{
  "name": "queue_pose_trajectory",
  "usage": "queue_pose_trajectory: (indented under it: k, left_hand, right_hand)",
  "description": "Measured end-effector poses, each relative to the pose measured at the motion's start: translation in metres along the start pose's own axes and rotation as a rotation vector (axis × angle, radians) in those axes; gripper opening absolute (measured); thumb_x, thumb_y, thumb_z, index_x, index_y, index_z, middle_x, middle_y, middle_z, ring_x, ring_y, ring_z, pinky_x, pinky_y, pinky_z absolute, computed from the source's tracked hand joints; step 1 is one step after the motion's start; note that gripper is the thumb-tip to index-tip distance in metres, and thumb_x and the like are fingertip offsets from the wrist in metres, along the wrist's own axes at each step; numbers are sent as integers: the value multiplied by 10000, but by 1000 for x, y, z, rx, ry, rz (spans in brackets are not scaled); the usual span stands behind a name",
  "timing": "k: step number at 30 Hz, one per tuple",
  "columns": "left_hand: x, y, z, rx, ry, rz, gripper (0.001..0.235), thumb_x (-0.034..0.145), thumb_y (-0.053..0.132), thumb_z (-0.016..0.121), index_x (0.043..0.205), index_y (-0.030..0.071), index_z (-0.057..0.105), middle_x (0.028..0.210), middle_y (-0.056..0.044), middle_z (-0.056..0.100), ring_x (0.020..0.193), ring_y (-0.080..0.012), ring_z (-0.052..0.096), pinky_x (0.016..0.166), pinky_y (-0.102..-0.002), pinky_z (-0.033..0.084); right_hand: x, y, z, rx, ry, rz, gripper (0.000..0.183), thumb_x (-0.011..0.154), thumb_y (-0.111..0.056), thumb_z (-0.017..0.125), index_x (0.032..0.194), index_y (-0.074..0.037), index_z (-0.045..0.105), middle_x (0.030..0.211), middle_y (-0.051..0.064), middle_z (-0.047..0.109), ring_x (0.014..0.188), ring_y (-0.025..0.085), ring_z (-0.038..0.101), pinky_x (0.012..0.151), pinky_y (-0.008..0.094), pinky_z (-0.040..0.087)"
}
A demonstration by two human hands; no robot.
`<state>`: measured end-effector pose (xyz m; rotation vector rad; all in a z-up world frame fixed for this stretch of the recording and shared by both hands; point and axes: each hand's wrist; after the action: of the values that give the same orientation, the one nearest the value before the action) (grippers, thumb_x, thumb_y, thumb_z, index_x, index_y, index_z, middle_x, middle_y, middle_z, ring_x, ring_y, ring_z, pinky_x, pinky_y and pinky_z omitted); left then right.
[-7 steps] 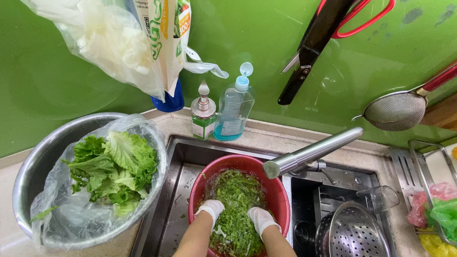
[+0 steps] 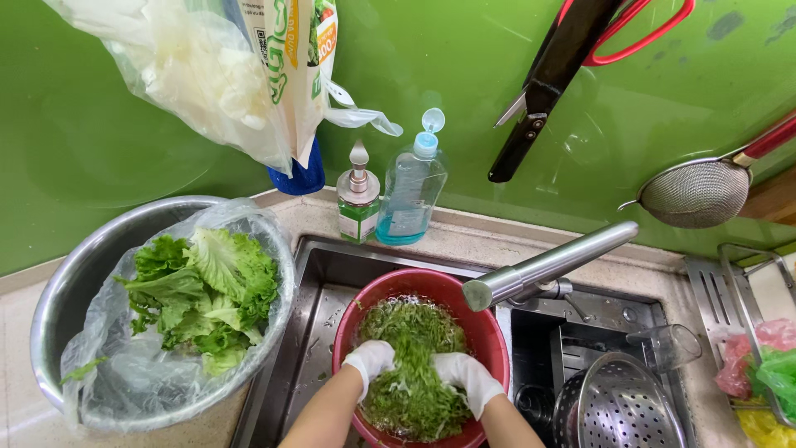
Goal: The person washes shredded green vegetables in a red bowl filled with water inside a kitchen sink. They repeatedly agitate the vegetables by hand, transfer them to a metal colander to drain, and rinse them under running tap water.
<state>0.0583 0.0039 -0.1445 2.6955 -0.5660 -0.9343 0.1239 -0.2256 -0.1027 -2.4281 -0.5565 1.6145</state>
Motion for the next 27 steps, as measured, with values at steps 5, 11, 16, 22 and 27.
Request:
queue_pose_trajectory:
  k: [5,11,16,22,27]
  left_hand:
    - [-35,4,-76,-376,152,-249,307,762,66,711,1067,39,736,1061,-213,722,997,-400,701,858,-471,571]
    - [-114,66,-151,-386,348,-274,327,793,102,723,1109,21,704,1097,-232,742,1062,-372,718,934,-426,577]
    - [-103,105,-171,-251,-39,-449,1050,783,140,869,1599,198,211,1635,-197,246,1443,-432,369,1071,-605,451]
    - [-95,112,-137,-200,-145,-472,1141,842,255,851,1665,222,62,1676,-174,196,1494,-419,309,1131,-681,349]
    - [-107,103,-139,-210,172,-309,379,1009,188,591,1384,138,573,1386,-188,560,1259,-376,577,998,-571,498]
  right_hand:
    - [-97,-44,-47,413,180,-59,436,796,-177,724,1197,-15,668,1128,185,715,934,266,684,776,375,544]
    - [-157,-94,-59,66,379,214,587,805,-194,755,1339,-19,585,1227,243,761,1044,303,770,857,344,591]
    - [-123,-117,-38,-219,325,217,1000,776,-118,879,1573,-87,276,1608,228,254,1371,381,456,1067,417,447]
    - [-98,-111,-23,-379,245,270,589,844,-130,728,1414,-81,585,1462,206,554,1324,344,569,1070,445,490]
    - [-168,-108,-16,-133,745,-50,413,890,-171,705,1299,-182,641,1242,117,680,1122,292,676,964,396,539]
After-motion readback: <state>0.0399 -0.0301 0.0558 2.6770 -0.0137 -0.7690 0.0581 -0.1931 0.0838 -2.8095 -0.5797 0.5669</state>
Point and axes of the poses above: each hand's wrist, its own x-axis towards the middle knuckle, its own z-axis out of the palm, y = z × x
